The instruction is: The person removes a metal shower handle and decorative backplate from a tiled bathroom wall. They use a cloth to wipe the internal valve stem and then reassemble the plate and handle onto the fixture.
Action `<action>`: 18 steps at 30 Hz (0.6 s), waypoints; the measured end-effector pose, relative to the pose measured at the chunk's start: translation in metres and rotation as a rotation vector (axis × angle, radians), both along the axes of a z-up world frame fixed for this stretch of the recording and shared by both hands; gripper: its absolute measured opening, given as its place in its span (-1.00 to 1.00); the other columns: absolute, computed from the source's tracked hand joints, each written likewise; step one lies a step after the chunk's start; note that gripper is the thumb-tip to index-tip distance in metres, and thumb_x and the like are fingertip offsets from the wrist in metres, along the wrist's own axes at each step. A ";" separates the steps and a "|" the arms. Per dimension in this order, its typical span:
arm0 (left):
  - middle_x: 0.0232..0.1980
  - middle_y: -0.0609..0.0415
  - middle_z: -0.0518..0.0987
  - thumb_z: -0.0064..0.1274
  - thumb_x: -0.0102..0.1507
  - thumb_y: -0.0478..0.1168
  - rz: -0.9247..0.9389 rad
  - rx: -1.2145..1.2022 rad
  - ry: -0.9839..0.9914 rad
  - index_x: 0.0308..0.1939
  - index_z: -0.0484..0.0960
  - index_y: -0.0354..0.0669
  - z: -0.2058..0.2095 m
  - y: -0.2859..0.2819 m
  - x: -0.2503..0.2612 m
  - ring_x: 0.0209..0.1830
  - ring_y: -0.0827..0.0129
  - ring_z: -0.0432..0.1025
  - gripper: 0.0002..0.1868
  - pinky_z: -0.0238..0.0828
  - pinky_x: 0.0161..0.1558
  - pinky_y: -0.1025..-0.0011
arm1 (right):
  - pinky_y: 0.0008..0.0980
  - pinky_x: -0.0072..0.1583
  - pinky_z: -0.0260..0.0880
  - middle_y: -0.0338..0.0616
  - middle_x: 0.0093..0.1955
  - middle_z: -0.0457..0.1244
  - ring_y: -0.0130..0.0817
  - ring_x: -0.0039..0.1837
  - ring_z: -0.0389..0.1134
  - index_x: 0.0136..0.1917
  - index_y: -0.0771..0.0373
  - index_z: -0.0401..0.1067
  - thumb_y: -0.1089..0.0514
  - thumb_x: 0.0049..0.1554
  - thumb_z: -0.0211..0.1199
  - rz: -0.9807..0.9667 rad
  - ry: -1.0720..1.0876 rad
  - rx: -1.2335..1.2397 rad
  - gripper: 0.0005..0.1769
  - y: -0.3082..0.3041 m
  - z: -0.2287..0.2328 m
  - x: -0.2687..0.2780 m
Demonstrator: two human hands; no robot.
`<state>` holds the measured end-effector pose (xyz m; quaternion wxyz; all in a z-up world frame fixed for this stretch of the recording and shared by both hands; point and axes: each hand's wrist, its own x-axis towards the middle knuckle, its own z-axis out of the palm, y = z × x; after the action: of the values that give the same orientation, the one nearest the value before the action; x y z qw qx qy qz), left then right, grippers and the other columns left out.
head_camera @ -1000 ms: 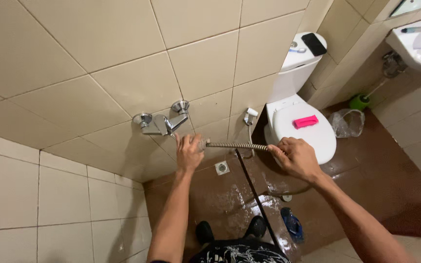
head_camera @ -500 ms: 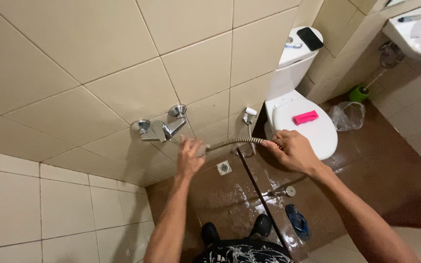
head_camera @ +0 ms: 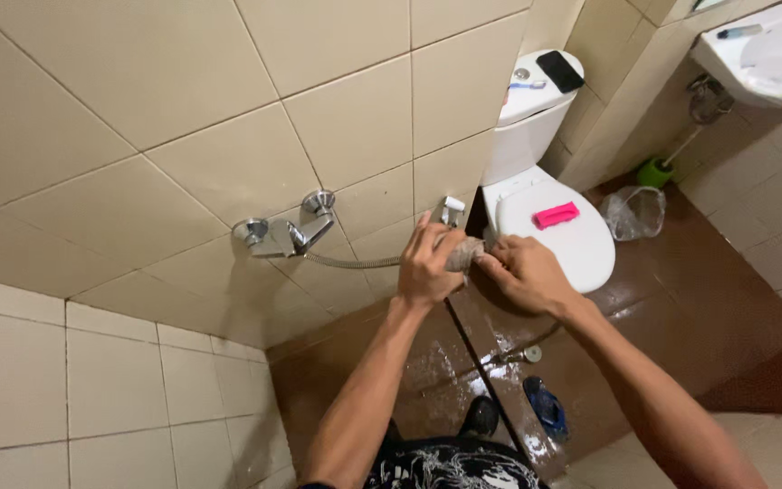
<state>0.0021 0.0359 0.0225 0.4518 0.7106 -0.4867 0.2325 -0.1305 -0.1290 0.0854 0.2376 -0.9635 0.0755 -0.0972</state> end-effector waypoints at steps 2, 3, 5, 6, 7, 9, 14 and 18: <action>-0.11 0.01 0.56 0.44 0.02 -0.20 0.035 -0.058 -0.107 -0.08 0.71 -0.09 0.013 -0.004 -0.001 -0.03 0.12 0.58 -0.60 0.32 0.41 -0.21 | -0.14 -0.10 0.32 -0.04 -0.27 0.29 -0.17 -0.19 0.30 -0.30 0.36 0.54 -0.20 0.22 0.22 -0.053 0.076 0.117 -0.43 -0.001 -0.008 -0.001; -0.12 0.03 0.55 0.52 0.07 -0.12 0.055 -0.087 -0.159 -0.08 0.72 -0.05 0.019 -0.006 -0.001 -0.03 0.13 0.58 -0.60 0.29 0.39 -0.24 | -0.14 -0.12 0.32 -0.06 -0.28 0.31 -0.20 -0.20 0.31 -0.29 0.34 0.57 -0.24 0.19 0.22 -0.077 0.116 0.174 -0.42 -0.002 -0.013 -0.002; -0.14 0.02 0.55 0.49 0.02 -0.18 0.090 -0.077 -0.057 -0.09 0.69 -0.12 0.023 0.016 -0.008 -0.09 0.10 0.57 -0.57 0.34 0.38 -0.19 | -0.12 -0.07 0.31 0.02 -0.28 0.30 -0.18 -0.18 0.28 -0.23 0.32 0.55 -0.31 0.28 0.02 -0.057 0.098 0.419 -0.33 -0.010 -0.033 -0.021; -0.15 0.02 0.56 0.47 -0.01 -0.21 0.100 -0.083 -0.024 -0.09 0.68 -0.16 0.029 0.018 -0.001 -0.12 0.09 0.56 -0.56 0.37 0.38 -0.16 | -0.10 -0.05 0.31 0.06 -0.28 0.29 -0.17 -0.17 0.27 -0.20 0.31 0.53 -0.34 0.32 -0.08 -0.051 0.071 0.532 -0.28 -0.024 -0.040 -0.025; -0.13 0.01 0.56 0.44 0.00 -0.25 0.112 -0.081 -0.012 -0.09 0.68 -0.14 0.035 0.018 0.004 -0.15 0.13 0.57 -0.58 0.37 0.39 -0.16 | -0.07 0.04 0.29 0.05 -0.22 0.34 -0.15 -0.11 0.30 -0.17 0.30 0.57 -0.39 0.30 -0.13 -0.067 0.041 0.614 -0.23 -0.034 -0.051 -0.029; -0.09 0.01 0.57 0.39 0.00 -0.31 0.139 -0.064 0.033 -0.10 0.69 -0.11 0.034 0.025 0.003 -0.20 0.22 0.58 -0.62 0.37 0.42 -0.15 | -0.01 0.23 0.25 0.03 -0.12 0.42 -0.12 0.02 0.35 -0.13 0.28 0.63 -0.48 0.27 -0.23 -0.105 0.006 0.790 -0.11 -0.040 -0.084 -0.049; -0.08 0.06 0.55 0.39 0.11 -0.28 0.171 -0.078 0.035 0.00 0.69 -0.14 0.012 0.021 0.011 -0.17 0.28 0.58 -0.62 0.35 0.42 -0.26 | 0.13 0.47 0.02 -0.02 0.11 0.44 -0.13 0.36 0.32 -0.02 0.24 0.59 -0.48 0.21 -0.22 -0.232 0.055 1.030 -0.16 -0.051 -0.151 -0.069; -0.10 0.04 0.55 0.41 0.09 -0.22 0.179 -0.056 0.001 -0.02 0.68 -0.17 0.011 0.023 0.010 -0.11 0.24 0.56 -0.60 0.26 0.40 -0.39 | 0.12 0.48 0.06 0.02 0.02 0.47 -0.11 0.32 0.36 -0.08 0.29 0.61 -0.37 0.30 -0.06 -0.219 -0.065 0.937 -0.28 -0.062 -0.124 -0.076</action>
<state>0.0118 0.0592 0.0339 0.4492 0.7385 -0.4144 0.2849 -0.2067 -0.1911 -0.0382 0.6368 -0.7356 0.2047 -0.1070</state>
